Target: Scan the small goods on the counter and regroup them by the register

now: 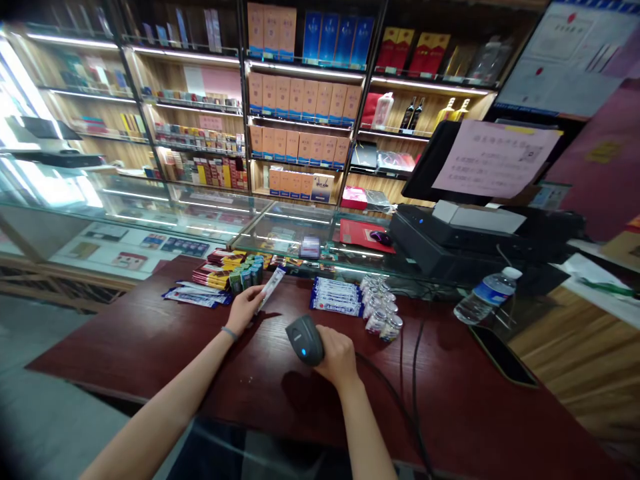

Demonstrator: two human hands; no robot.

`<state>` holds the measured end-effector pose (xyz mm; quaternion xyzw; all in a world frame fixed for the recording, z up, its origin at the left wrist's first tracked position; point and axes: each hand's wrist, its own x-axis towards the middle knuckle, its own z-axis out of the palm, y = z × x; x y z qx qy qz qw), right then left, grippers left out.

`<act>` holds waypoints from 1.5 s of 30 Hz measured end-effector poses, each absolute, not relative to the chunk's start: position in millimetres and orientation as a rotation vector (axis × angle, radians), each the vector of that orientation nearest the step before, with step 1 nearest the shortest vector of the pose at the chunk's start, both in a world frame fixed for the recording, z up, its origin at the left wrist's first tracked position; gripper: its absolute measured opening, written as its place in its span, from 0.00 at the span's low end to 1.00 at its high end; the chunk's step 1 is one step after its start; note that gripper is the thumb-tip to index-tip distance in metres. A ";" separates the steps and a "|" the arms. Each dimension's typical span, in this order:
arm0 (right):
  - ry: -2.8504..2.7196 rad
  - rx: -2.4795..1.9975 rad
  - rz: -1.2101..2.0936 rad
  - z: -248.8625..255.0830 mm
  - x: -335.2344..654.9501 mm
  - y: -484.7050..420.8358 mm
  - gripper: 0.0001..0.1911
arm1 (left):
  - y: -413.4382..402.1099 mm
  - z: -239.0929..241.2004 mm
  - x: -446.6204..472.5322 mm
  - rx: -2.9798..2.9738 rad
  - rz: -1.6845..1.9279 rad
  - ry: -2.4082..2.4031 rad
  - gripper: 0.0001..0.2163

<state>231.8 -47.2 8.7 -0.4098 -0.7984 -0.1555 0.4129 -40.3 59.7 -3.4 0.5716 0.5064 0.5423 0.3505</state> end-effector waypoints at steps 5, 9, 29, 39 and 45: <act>-2.021 -1.040 -0.345 8.5 233.4 -46.8 0.20 | 59.9 -4.2 -39.4 1.488 1.407 1.358 0.14; -2.007 -1.055 -0.406 6.7 236.5 -46.9 0.25 | 60.3 -5.9 -39.0 1.443 1.404 1.261 0.16; -1.787 -1.192 -0.750 12.4 329.5 -66.0 0.19 | 45.6 -0.9 -28.1 1.200 1.223 0.851 0.18; -1.655 -1.256 -0.777 7.2 360.6 -76.9 0.20 | 50.9 10.2 28.3 2.399 1.033 0.986 0.14; -1.619 -1.277 -0.727 -2.1 362.6 -80.3 0.23 | 51.7 1.7 94.1 2.633 0.941 0.931 0.16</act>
